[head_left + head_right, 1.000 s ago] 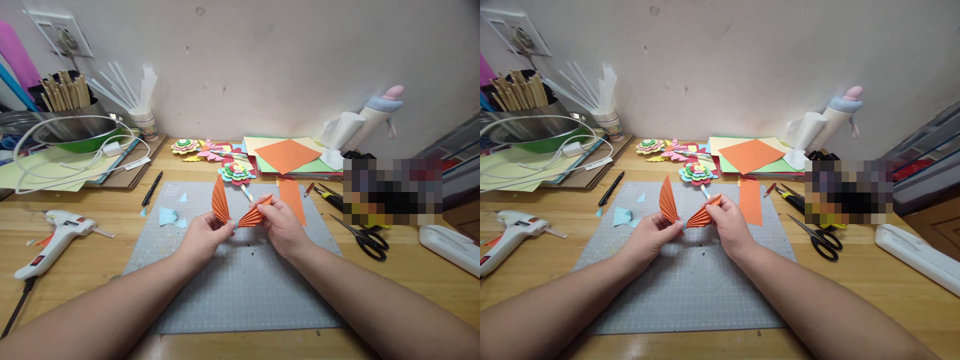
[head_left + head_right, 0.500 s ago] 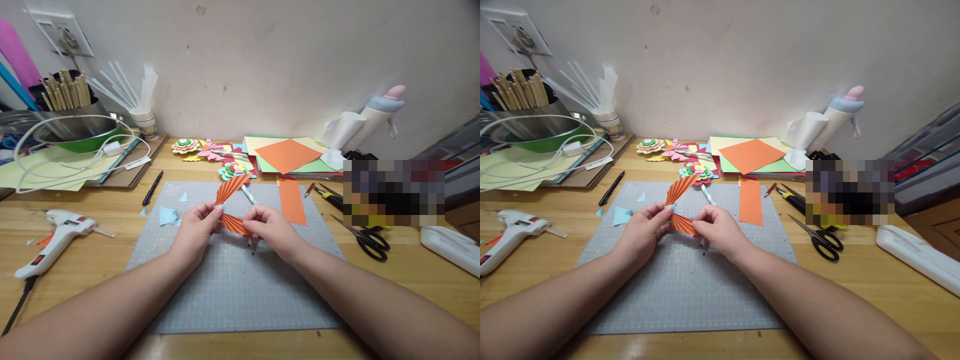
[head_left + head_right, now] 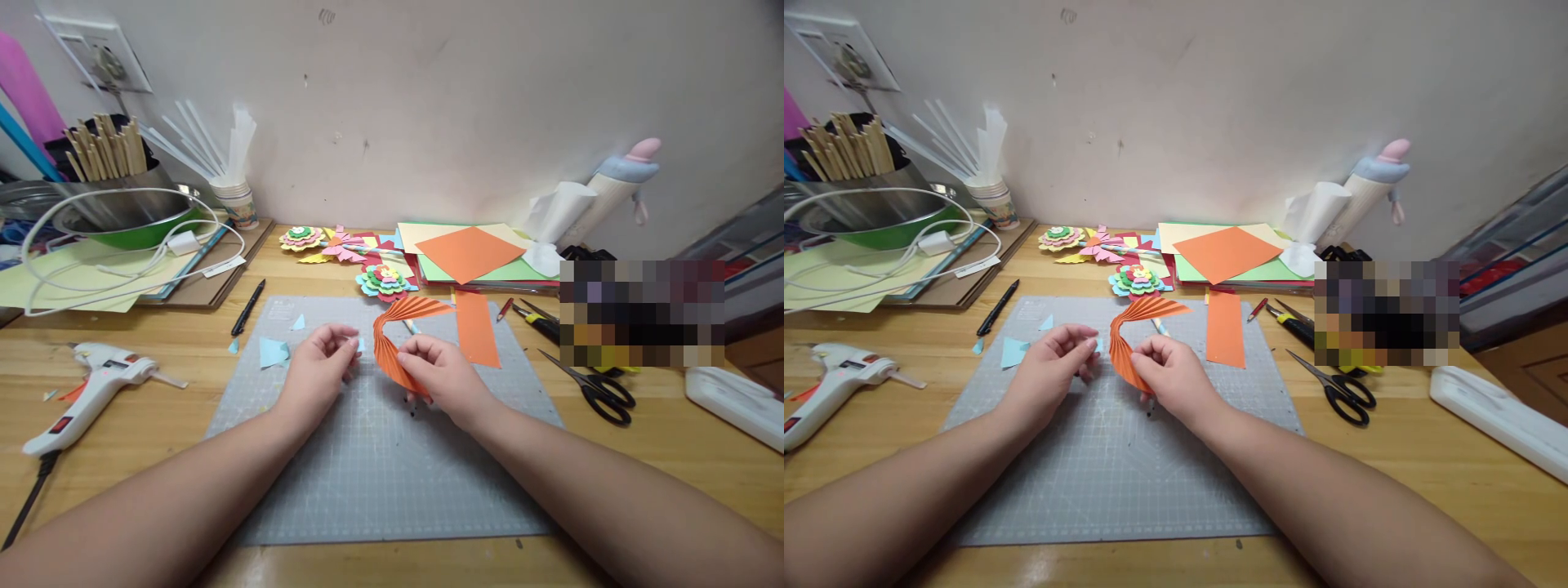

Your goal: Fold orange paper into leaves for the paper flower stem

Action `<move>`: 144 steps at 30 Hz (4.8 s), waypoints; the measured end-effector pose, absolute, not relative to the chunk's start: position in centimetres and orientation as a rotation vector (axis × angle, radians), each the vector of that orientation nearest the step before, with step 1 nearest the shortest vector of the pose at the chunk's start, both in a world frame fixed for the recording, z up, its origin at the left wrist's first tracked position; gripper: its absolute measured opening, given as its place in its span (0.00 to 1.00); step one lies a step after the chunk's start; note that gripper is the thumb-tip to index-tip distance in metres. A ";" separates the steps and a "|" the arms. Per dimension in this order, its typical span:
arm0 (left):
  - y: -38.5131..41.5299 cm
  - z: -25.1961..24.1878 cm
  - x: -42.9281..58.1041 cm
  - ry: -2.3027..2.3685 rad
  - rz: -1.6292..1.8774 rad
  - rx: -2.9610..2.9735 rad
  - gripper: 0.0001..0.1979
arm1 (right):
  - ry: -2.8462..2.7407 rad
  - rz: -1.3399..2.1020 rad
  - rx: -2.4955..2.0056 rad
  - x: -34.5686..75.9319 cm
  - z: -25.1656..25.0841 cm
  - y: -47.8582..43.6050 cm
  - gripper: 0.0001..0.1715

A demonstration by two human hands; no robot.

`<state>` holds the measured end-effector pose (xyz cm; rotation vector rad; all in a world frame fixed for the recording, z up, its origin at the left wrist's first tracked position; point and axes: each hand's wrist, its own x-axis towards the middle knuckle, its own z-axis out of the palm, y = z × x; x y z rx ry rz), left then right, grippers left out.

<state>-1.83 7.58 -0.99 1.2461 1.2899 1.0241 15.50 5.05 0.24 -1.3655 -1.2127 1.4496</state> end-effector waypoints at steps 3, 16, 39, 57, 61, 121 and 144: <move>7.5 -1.1 -2.0 1.302 0.930 1.438 0.06 | -1.115 1.470 -1.341 15.4 0.5 5.0 0.10; 7.3 0.1 -1.7 1.082 0.833 1.663 0.11 | -1.302 1.505 -1.240 15.3 -0.6 4.6 0.11; 7.1 -0.2 -1.5 1.014 0.762 1.532 0.10 | -1.533 1.200 -1.339 15.6 0.0 4.7 0.11; 7.1 -0.3 -1.5 1.031 0.779 1.470 0.12 | -1.498 1.267 -1.274 15.6 -0.6 4.6 0.07; 7.3 -0.1 -1.6 1.080 0.806 1.392 0.12 | -1.494 1.279 -1.308 15.6 -0.6 4.7 0.07; 7.2 -0.3 -1.0 0.854 0.969 0.863 0.10 | -1.024 1.552 -1.089 15.4 -0.7 4.6 0.17; 6.5 -0.8 -1.2 0.900 0.839 1.071 0.09 | -1.161 1.625 -1.182 15.0 -0.2 4.1 0.15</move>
